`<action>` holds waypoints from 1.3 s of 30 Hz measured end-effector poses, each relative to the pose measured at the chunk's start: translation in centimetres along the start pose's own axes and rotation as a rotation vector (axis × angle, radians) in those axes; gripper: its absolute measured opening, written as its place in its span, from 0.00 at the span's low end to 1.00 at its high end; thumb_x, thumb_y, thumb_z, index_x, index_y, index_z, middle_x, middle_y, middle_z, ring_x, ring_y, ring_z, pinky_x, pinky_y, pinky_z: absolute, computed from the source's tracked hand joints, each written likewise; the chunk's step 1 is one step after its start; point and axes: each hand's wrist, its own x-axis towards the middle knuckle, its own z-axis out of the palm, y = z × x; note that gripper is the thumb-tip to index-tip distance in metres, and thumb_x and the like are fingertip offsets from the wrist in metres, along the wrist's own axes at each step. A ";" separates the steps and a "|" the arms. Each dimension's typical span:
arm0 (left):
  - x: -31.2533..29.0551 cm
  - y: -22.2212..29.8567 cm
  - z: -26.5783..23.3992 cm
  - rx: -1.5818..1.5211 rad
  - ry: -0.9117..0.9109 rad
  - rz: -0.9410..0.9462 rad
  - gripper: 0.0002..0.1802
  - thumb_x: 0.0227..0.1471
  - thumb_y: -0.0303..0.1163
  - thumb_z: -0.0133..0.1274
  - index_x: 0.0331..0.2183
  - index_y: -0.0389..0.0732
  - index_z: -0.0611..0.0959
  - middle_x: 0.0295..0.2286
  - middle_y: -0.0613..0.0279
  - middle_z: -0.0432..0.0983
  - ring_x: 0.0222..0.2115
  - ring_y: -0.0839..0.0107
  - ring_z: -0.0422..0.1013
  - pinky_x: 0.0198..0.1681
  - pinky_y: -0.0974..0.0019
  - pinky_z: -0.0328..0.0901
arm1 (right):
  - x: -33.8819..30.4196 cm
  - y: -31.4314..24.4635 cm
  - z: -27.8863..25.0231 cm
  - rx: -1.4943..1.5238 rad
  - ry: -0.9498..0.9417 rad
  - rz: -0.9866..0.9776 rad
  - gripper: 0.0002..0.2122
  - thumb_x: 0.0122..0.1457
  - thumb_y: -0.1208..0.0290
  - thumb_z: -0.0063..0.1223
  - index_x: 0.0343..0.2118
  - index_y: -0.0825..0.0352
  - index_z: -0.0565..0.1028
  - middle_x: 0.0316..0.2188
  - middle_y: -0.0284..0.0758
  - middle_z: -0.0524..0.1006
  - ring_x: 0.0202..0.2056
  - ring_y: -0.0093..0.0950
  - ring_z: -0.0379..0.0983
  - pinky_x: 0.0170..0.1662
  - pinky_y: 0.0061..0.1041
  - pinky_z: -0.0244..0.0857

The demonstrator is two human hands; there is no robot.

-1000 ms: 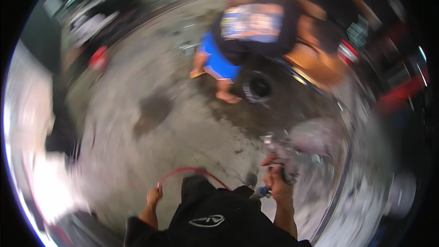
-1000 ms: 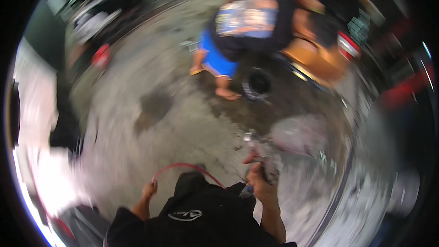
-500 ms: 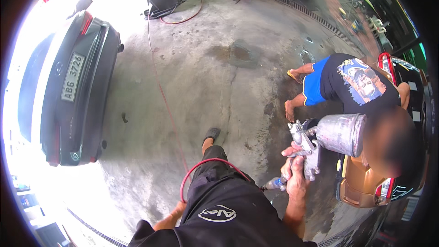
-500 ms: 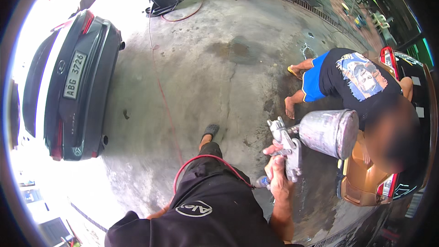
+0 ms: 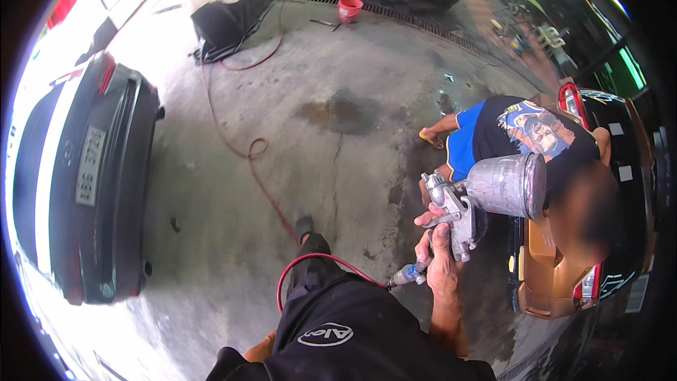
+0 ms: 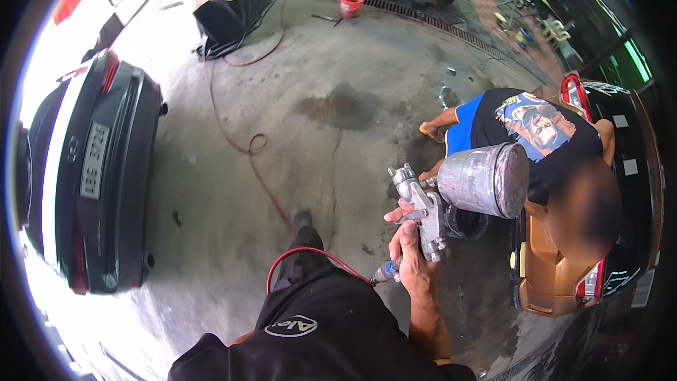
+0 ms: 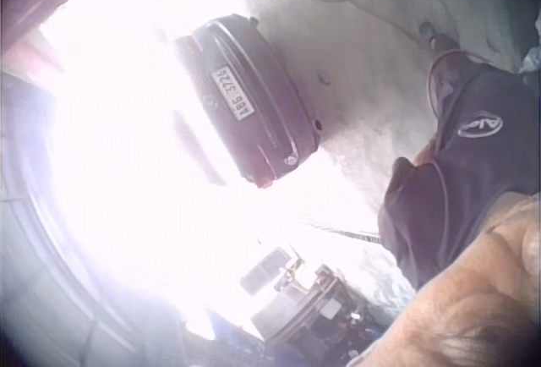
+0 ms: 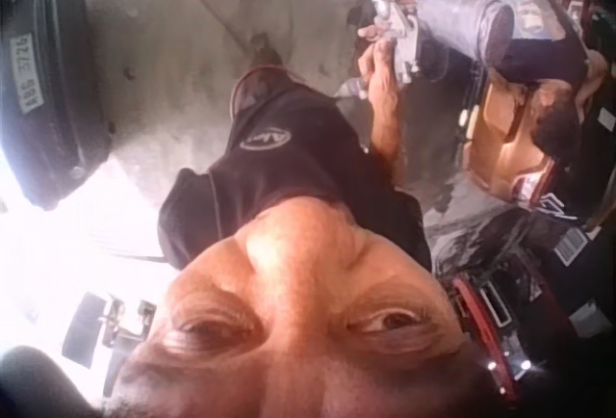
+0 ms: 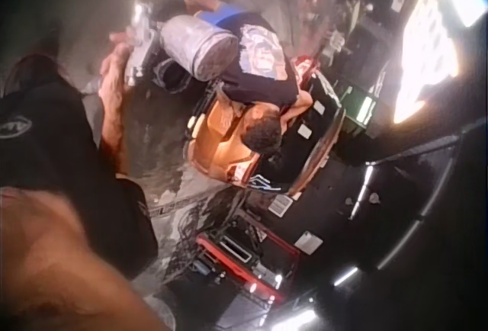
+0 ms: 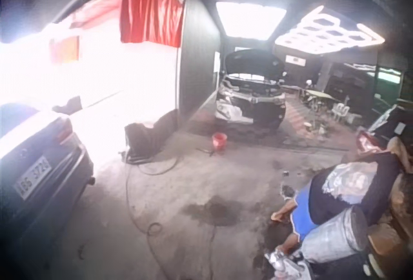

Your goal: The person prepares paint by mixing it in a container, then uses a spray gun to apply paint to a car bumper that is masked with newspaper. The person sits on the floor while spraying the bumper.

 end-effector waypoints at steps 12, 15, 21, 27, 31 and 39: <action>-6.1 50.8 -33.8 -0.195 0.319 0.807 0.25 0.67 0.44 0.55 0.51 0.31 0.86 0.41 0.43 0.88 0.44 0.59 0.85 0.50 0.58 0.75 | 27.6 2.8 13.6 0.083 0.322 0.037 0.18 0.77 0.52 0.54 0.54 0.63 0.74 0.39 0.33 0.76 0.20 0.14 0.59 0.23 0.20 0.57; -13.3 64.8 -39.0 -0.224 0.119 1.106 0.23 0.71 0.40 0.54 0.54 0.29 0.85 0.42 0.50 0.89 0.44 0.66 0.83 0.52 0.62 0.74 | 35.8 3.9 17.0 0.066 0.287 0.073 0.21 0.77 0.53 0.53 0.60 0.65 0.72 0.43 0.34 0.77 0.21 0.14 0.60 0.24 0.20 0.59; -24.2 89.4 -42.3 -0.145 -0.301 1.397 0.21 0.72 0.39 0.55 0.56 0.32 0.83 0.49 0.52 0.86 0.53 0.67 0.79 0.60 0.63 0.69 | 54.7 8.2 19.0 0.278 0.260 0.043 0.17 0.75 0.58 0.60 0.56 0.65 0.78 0.38 0.29 0.79 0.23 0.10 0.61 0.24 0.17 0.56; -25.4 110.7 -48.6 -0.169 -0.270 1.576 0.17 0.75 0.37 0.52 0.54 0.35 0.83 0.46 0.56 0.81 0.49 0.66 0.77 0.55 0.60 0.71 | 77.5 6.1 20.1 0.168 0.123 0.011 0.17 0.78 0.58 0.53 0.57 0.67 0.76 0.39 0.33 0.77 0.23 0.11 0.60 0.25 0.16 0.56; -27.5 123.0 -53.6 -0.336 -0.344 1.510 0.17 0.76 0.38 0.52 0.53 0.35 0.83 0.46 0.58 0.80 0.47 0.68 0.76 0.54 0.62 0.70 | 91.7 4.2 20.4 0.209 0.101 0.072 0.17 0.78 0.57 0.54 0.57 0.66 0.76 0.39 0.33 0.76 0.23 0.11 0.60 0.25 0.17 0.56; -22.4 147.1 -63.0 -0.354 -0.422 1.554 0.16 0.76 0.35 0.51 0.53 0.34 0.83 0.47 0.59 0.80 0.49 0.70 0.75 0.55 0.64 0.69 | 117.5 7.9 21.5 0.209 0.097 0.017 0.20 0.78 0.55 0.53 0.59 0.68 0.75 0.40 0.31 0.78 0.24 0.11 0.61 0.26 0.18 0.56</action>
